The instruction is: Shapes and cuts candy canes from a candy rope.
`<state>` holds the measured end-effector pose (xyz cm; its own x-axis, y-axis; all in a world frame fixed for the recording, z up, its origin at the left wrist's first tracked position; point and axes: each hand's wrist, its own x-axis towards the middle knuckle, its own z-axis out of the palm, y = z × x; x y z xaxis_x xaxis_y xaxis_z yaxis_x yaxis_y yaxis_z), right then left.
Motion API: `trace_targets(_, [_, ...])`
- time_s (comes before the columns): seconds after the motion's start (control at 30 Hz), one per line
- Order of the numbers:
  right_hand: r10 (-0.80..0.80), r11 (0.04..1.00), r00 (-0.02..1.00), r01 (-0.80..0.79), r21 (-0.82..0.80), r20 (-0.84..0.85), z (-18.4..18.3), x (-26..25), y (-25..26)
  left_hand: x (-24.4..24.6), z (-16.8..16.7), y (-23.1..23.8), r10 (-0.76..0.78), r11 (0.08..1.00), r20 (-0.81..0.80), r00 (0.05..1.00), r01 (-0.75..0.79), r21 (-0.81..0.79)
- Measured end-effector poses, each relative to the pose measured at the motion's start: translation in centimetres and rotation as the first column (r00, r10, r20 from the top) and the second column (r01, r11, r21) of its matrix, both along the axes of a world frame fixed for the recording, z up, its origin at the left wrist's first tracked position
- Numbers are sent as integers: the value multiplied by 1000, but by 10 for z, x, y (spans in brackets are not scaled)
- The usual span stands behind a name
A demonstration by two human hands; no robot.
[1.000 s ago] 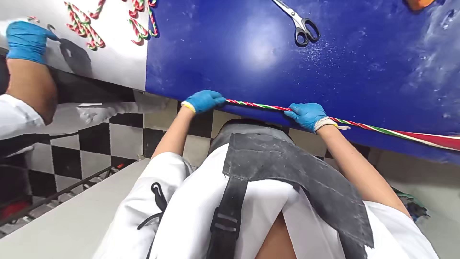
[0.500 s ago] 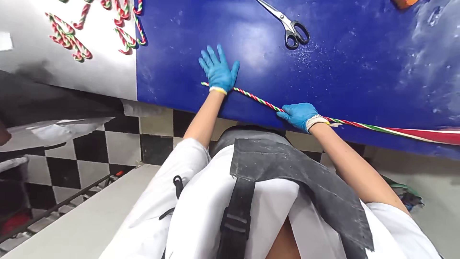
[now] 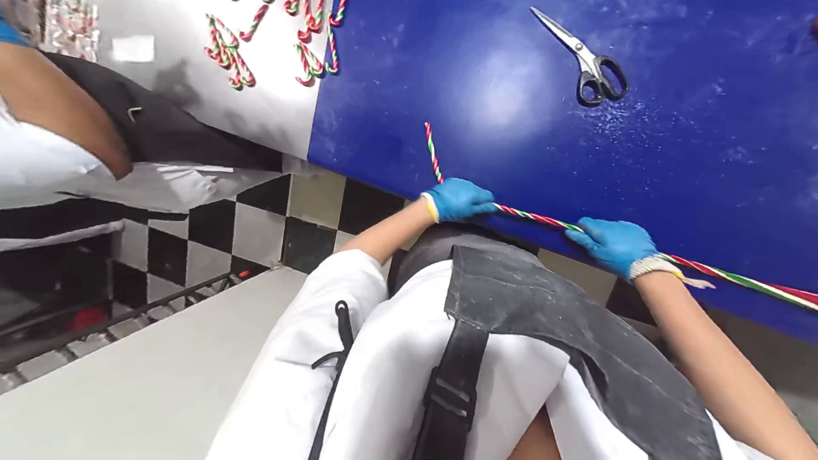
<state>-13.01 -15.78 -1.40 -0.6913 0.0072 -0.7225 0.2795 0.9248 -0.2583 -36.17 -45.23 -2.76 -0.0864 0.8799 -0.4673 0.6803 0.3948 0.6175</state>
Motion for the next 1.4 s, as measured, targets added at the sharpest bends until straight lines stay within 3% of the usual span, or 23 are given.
trace_targets(0.07, [-56,997,998,55,56,11,2,29,29,-48,10,-48,126,985,4,992,-125,-117])
trace_targets(0.17, [-98,989,995,94,112,31,4,66,58,-115,30,-126,400,850,-91,912,-406,-335])
trace_targets(0.23, [-82,990,996,77,122,37,4,69,63,-135,39,-170,470,756,-320,823,-562,-336])
trace_targets(0.3, [-74,989,996,67,134,54,3,66,62,-119,41,-187,455,709,-606,653,-677,-198])
trace_targets(0.33, [-75,988,995,66,138,61,3,65,62,-101,37,-184,476,723,-649,594,-684,-96])
trace_targets(0.47, [-77,989,995,67,134,70,4,63,60,-34,-12,-136,547,758,-574,610,-651,30])
trace_targets(0.53, [-71,990,994,60,130,84,5,59,61,-51,-28,-108,556,742,-632,540,-665,84])
trace_targets(0.63, [-67,990,992,53,131,107,5,54,61,-123,-39,-62,565,746,-658,498,-649,150])
trace_targets(0.77, [-65,987,988,43,153,143,8,51,60,-178,-23,-20,529,734,-606,594,-678,-24])
trace_targets(0.87, [-41,983,985,9,184,170,13,43,53,-136,4,-40,477,681,-624,619,-709,-182])
trace_targets(0.93, [10,973,997,-28,230,81,14,41,50,-94,-2,-67,508,656,-647,569,-742,-137])
trace_targets(1.0, [-21,967,990,57,250,-143,10,38,44,-80,-20,-80,563,667,-653,507,-745,-3])
trace_targets(1.13, [-129,944,875,253,214,-466,4,-8,28,-137,-36,-34,617,697,-595,514,-709,110])
trace_targets(1.27, [-196,908,817,360,215,-542,2,-94,30,-185,-40,19,612,694,-585,532,-716,74])
trace_targets(1.4, [-274,871,813,437,227,-514,-14,-157,52,-129,-26,-24,652,583,-611,450,-812,24])
